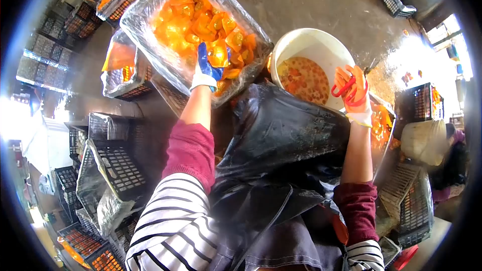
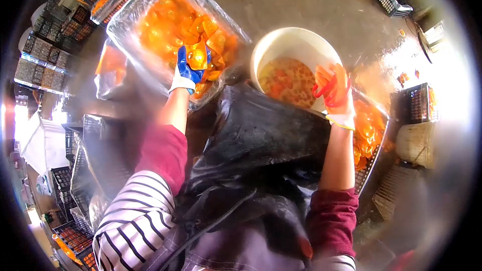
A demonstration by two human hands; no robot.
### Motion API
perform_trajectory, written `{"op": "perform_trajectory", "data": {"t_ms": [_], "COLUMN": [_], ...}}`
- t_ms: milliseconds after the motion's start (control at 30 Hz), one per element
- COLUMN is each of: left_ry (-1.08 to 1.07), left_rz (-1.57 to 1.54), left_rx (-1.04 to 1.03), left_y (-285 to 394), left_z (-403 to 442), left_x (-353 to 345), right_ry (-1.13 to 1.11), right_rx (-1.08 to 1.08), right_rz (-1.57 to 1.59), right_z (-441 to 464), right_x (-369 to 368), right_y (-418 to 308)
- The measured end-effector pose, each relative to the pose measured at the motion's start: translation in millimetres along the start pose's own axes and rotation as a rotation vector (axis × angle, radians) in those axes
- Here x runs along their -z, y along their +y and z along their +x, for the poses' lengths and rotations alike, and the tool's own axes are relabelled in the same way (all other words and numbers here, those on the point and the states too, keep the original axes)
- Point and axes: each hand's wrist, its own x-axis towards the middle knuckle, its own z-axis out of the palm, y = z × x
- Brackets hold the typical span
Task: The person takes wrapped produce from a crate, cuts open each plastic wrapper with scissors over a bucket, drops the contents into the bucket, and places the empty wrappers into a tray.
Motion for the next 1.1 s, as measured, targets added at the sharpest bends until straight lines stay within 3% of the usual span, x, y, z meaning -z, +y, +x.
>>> {"op": "perform_trajectory", "data": {"t_ms": [33,200,267,367,433,567,600,700,733,800,867,967,1033,1100], "left_ry": [-0.007,-0.149,-0.141,0.084,0.043,-0.013,-0.149,-0.217,-0.322,-0.236,-0.190,-0.201,-0.330,-0.272], "left_rz": [-0.061,0.236,0.315,0.625,0.727,0.688,0.607,0.333,0.358,0.521,0.692,0.894,1.295,1.175], "left_rx": [0.037,-0.074,-0.066,-0.122,-0.126,-0.126,-0.085,0.158,0.146,0.042,-0.007,0.138,-0.015,0.106], "left_y": [2.7,-9.8,-16.8,-35.9,-50.2,-95.9,-106.5,-137.0,-146.3,-164.7,-179.4,-179.1,-177.2,-175.3], "left_z": [-3.9,-11.2,-16.7,-24.9,-13.9,-23.6,-12.8,-1.8,-0.5,4.8,-2.9,-27.9,-35.4,-29.4], "left_x": [-7.0,-41.0,-58.8,-88.7,-98.0,-149.1,-149.6,-158.3,-158.4,-159.3,-167.1,-197.8,-205.1,-213.5], "right_ry": [-0.005,-0.002,0.122,0.152,0.126,0.107,0.127,0.075,0.036,-0.049,-0.096,-0.158,-0.170,-0.145], "right_rx": [0.009,0.044,-0.145,-0.194,-0.195,-0.240,-0.240,-0.234,-0.226,-0.237,-0.223,-0.246,-0.158,-0.242], "right_rz": [-0.074,-0.282,-0.511,-0.336,-0.268,-0.185,-0.193,-0.165,-0.284,-0.466,-0.429,-0.341,-0.466,-0.335], "right_z": [-2.0,-9.7,-6.9,-2.8,-2.9,3.0,3.0,11.6,11.8,5.1,0.0,-2.5,-6.3,-11.2], "right_x": [-0.1,-22.6,-33.4,-20.4,-14.5,-12.9,-18.6,-16.0,-10.3,-24.5,-37.7,-36.5,-40.6,-40.5], "right_y": [1.1,1.7,-11.0,-1.1,5.9,14.4,14.7,24.4,28.6,20.2,13.1,9.0,-2.9,-9.6]}}
